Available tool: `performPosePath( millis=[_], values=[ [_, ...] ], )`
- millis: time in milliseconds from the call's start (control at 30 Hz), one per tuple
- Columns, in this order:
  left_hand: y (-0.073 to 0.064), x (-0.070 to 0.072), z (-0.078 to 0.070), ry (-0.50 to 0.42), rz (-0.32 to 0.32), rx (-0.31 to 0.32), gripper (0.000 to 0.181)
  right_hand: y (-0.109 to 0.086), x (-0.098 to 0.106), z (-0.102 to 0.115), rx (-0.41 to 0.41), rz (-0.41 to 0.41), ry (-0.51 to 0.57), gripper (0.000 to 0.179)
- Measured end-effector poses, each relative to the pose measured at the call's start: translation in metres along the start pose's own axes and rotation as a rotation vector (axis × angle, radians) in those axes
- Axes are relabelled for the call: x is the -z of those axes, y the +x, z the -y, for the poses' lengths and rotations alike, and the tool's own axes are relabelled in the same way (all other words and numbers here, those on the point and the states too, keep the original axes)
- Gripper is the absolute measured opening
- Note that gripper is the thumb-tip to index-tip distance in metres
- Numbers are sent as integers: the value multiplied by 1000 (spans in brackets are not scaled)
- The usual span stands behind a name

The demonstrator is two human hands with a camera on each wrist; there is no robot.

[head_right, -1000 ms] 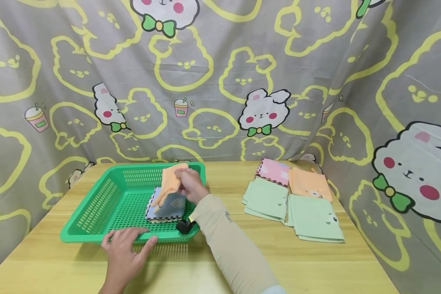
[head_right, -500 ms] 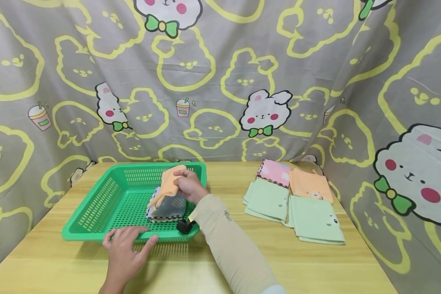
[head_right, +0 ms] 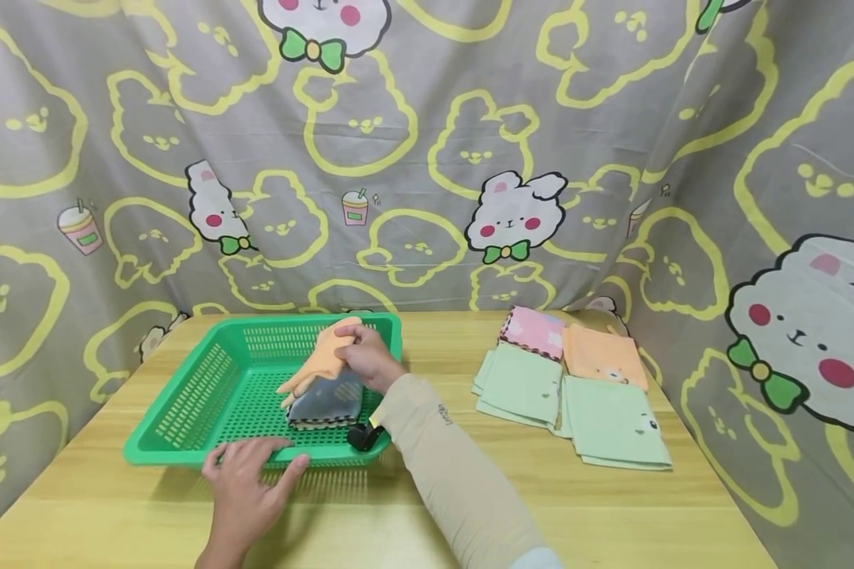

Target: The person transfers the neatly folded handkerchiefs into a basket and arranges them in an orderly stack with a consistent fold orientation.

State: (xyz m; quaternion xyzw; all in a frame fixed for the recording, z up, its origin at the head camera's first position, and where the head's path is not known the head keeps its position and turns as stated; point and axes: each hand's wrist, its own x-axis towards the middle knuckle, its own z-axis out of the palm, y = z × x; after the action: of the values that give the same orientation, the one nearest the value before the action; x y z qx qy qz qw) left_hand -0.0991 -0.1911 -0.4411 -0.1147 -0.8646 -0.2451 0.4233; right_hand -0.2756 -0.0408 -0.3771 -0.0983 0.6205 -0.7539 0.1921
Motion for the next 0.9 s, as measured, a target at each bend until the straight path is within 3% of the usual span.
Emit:
performPosePath(
  millis=[433,600,833,900],
  values=[
    [0,2,0,10,3,2,49,4,-11,12,-6,1,29,35],
    [0,2,0,7,-2,2,49,7,-18,12,-41,21,33,40],
    [1,0,0,-1,-9,-10,51,12,-19,8,-25,85,84,39],
    [1,-1,0,-2,-13,-10,52,13,-16,6,-54,94,48,42]
  ],
)
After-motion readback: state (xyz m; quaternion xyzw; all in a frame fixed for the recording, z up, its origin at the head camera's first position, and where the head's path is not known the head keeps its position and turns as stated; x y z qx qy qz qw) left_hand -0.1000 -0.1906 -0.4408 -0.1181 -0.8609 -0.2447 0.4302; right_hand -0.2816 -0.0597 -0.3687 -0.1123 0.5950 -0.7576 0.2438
